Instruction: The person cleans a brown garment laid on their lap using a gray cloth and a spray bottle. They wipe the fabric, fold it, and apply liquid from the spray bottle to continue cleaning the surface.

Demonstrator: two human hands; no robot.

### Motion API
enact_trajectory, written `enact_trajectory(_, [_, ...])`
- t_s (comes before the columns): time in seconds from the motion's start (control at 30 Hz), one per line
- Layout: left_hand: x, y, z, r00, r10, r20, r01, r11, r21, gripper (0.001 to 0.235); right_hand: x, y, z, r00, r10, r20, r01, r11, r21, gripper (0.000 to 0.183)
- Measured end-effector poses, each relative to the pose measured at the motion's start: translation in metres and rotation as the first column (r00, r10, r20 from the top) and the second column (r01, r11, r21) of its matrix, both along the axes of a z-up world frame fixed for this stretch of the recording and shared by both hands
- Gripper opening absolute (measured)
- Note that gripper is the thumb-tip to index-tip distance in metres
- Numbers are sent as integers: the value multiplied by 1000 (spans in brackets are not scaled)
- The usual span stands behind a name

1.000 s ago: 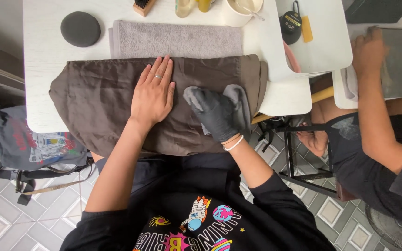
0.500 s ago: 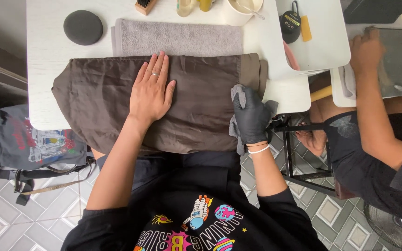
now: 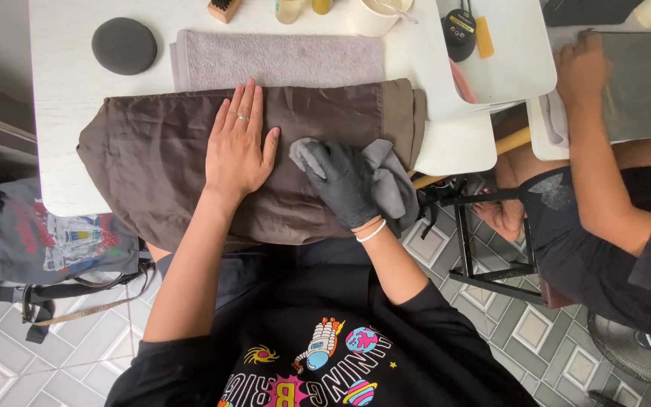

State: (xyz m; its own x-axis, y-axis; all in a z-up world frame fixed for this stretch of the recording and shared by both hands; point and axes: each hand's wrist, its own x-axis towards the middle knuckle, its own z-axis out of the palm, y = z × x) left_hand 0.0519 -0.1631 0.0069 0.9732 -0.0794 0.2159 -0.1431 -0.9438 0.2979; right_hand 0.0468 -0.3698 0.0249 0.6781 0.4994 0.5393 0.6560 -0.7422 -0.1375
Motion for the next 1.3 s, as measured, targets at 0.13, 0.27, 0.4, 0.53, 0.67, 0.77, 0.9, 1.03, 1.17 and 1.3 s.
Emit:
enact_trajectory(0.13, [-1,1,0,1000,-8,6,9,1000,-9,69,6,-26,-11,993,-81,-83,91,989,118,23])
enact_trajectory(0.27, [1,0,-1,1000,2,11,-2,1000,-22,70,16,-59,-60,961,-274,38,272,960,62,18])
enact_trajectory(0.4, [0,-1,-4,999,20,26,-20,1000,-15,73,28,-107,-85,902,-416,111,423,905,-45,11])
enact_trajectory(0.53, [-4,-7,1,990,75,122,-76,997,3,83,11,-88,-11,842,-508,-183,535,829,162,21])
enact_trajectory(0.67, [-36,-43,29,946,-38,322,200,848,-491,84,-24,-42,95,804,-128,-581,443,781,440,31])
enact_trajectory(0.77, [-64,-78,76,929,-353,116,234,313,-920,114,-34,-33,102,756,113,-645,250,861,443,53])
enact_trajectory(0.9, [-62,-69,59,998,-48,51,57,136,-989,64,-30,-22,104,806,413,-424,2,715,700,34])
enact_trajectory(1.03, [-74,-42,90,990,25,-136,-106,-491,-865,21,-34,-23,81,694,506,-511,-81,761,643,73])
enact_trajectory(1.17, [-80,-28,85,1000,7,-17,-11,-526,-851,38,-29,-13,43,485,613,-624,56,690,721,10])
enact_trajectory(1.3, [-96,7,76,951,194,-242,-292,302,-907,29,-14,-24,77,543,205,-814,532,666,523,33])
